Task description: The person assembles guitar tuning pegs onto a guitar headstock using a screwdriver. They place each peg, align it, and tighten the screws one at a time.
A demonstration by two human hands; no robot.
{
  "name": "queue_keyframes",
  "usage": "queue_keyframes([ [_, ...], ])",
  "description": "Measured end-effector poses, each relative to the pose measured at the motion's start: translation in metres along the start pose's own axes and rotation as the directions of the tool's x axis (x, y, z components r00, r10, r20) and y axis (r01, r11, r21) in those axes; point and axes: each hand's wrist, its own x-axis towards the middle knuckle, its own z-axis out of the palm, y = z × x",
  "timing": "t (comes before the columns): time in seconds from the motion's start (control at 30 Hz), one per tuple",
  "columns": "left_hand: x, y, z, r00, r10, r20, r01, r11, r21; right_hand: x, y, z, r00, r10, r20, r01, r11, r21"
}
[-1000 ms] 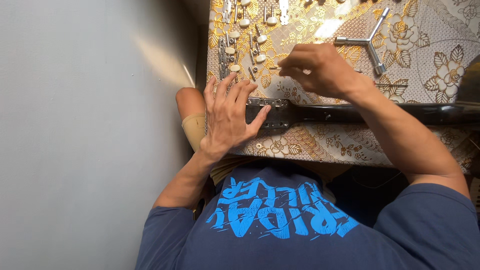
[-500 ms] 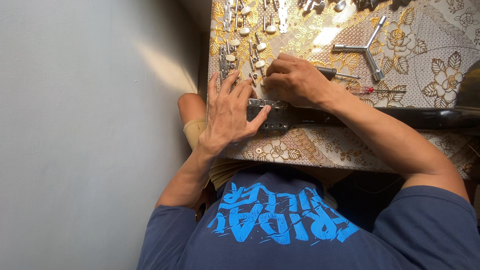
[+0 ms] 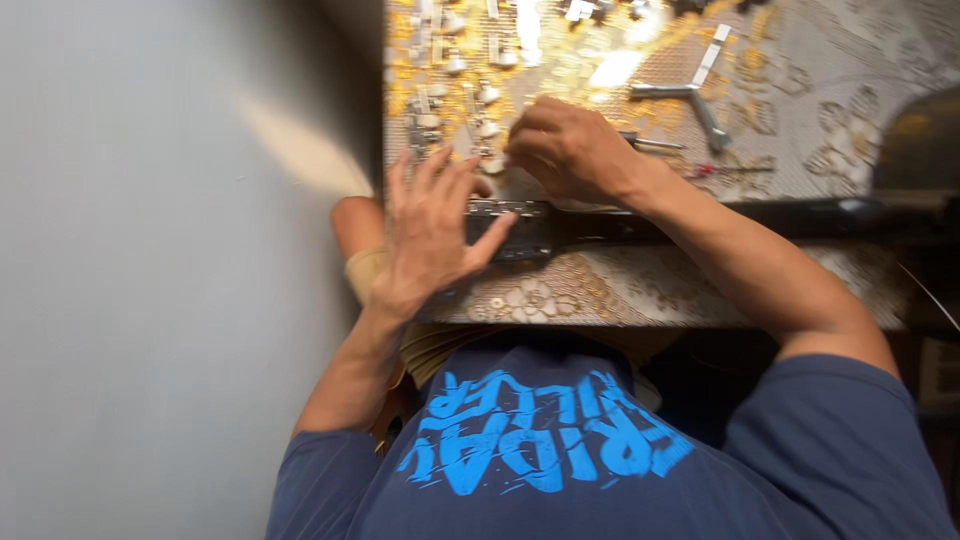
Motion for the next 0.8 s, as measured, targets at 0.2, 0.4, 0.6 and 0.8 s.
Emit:
queue_keyframes([
  [0.2, -0.001, 0.002, -0.006, 0.975, 0.076, -0.21, -0.116, 0.975, -0.188, -0.027, -0.007, -0.061, 0.94, 0.335, 0.065, -0.307, 0.913, -0.269],
  [0.4, -0.001, 0.005, -0.007, 0.988, 0.039, -0.146, -0.059, 0.989, -0.136, -0.089, 0.014, -0.091, 0.905, 0.378, -0.196, -0.425, 0.821, -0.381],
  [0.6, -0.006, 0.011, -0.005, 0.977, -0.015, -0.212, -0.013, 0.992, -0.129, -0.104, 0.004, -0.101, 0.868, 0.438, -0.235, -0.484, 0.852, -0.198],
  [0.8, -0.024, 0.011, 0.007, 0.928, -0.24, -0.284, 0.134, 0.928, -0.348, -0.074, -0.004, -0.065, 0.947, 0.318, -0.029, -0.311, 0.898, -0.311],
])
